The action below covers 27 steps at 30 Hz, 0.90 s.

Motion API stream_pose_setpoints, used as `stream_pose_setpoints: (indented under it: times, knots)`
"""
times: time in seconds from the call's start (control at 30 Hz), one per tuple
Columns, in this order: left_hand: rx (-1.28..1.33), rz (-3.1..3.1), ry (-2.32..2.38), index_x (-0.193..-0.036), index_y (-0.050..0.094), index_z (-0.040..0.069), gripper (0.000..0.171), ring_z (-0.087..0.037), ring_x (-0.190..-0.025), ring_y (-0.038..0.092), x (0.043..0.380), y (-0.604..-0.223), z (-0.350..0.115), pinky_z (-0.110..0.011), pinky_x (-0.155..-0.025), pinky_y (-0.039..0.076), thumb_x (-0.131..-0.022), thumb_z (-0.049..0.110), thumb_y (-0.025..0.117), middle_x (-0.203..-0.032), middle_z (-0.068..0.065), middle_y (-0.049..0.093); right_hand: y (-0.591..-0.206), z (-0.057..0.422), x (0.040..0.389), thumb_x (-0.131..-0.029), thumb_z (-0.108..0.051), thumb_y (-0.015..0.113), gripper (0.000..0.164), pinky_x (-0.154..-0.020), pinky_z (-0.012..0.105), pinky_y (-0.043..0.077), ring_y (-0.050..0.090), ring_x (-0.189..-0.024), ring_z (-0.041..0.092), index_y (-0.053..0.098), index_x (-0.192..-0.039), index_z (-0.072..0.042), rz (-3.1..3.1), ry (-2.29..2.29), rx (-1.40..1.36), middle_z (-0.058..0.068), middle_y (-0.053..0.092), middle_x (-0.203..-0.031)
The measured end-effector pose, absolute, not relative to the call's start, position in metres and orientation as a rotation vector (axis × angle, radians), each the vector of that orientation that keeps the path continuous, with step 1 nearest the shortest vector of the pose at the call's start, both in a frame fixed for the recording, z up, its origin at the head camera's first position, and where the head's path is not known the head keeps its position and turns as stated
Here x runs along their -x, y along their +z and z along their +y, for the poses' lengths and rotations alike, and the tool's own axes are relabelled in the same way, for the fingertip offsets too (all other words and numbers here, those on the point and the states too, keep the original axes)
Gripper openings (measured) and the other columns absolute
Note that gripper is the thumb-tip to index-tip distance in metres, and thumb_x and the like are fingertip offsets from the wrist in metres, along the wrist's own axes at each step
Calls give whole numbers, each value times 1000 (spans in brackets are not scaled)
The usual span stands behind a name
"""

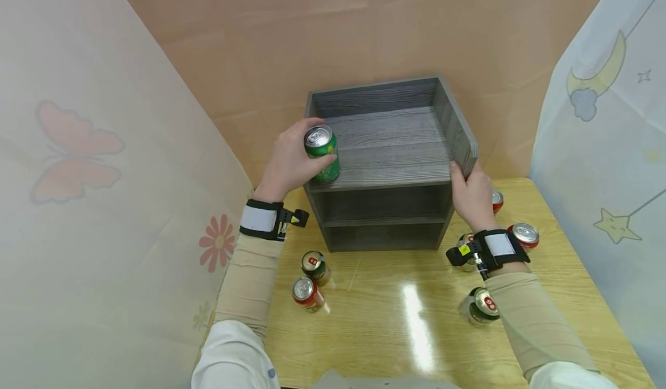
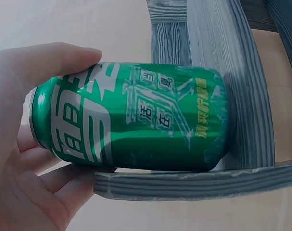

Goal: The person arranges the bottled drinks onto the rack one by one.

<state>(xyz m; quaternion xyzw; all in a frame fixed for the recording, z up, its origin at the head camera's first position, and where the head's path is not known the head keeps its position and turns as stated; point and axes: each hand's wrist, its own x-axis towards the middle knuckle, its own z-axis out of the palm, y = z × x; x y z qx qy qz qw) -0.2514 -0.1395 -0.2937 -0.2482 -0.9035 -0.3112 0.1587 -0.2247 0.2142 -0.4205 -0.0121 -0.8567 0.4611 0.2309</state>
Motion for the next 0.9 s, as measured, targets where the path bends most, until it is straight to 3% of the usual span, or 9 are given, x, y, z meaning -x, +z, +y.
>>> stream_pose_setpoints:
  times: [0.27, 0.9]
  knots:
    - [697, -2606, -892, -143, 52, 4, 68, -25, -115, 61, 255, -294, -140, -39, -91, 52, -86, 23, 82, -131, -13, 60, -421, 215, 226, -108, -33, 46, 47, -92, 63, 41, 57, -114, 51, 51, -127, 10, -2351, 1263, 31, 35, 59, -124]
    - [657, -2625, -981, -144, 51, 6, 65, -24, -109, 61, 268, -299, -142, -39, -85, 54, -88, 24, 79, -130, -12, 59, -420, 215, 224, -108, -34, 45, 48, -92, 64, 40, 56, -115, 52, 51, -127, 10, -2356, 1269, 43, 35, 59, -124]
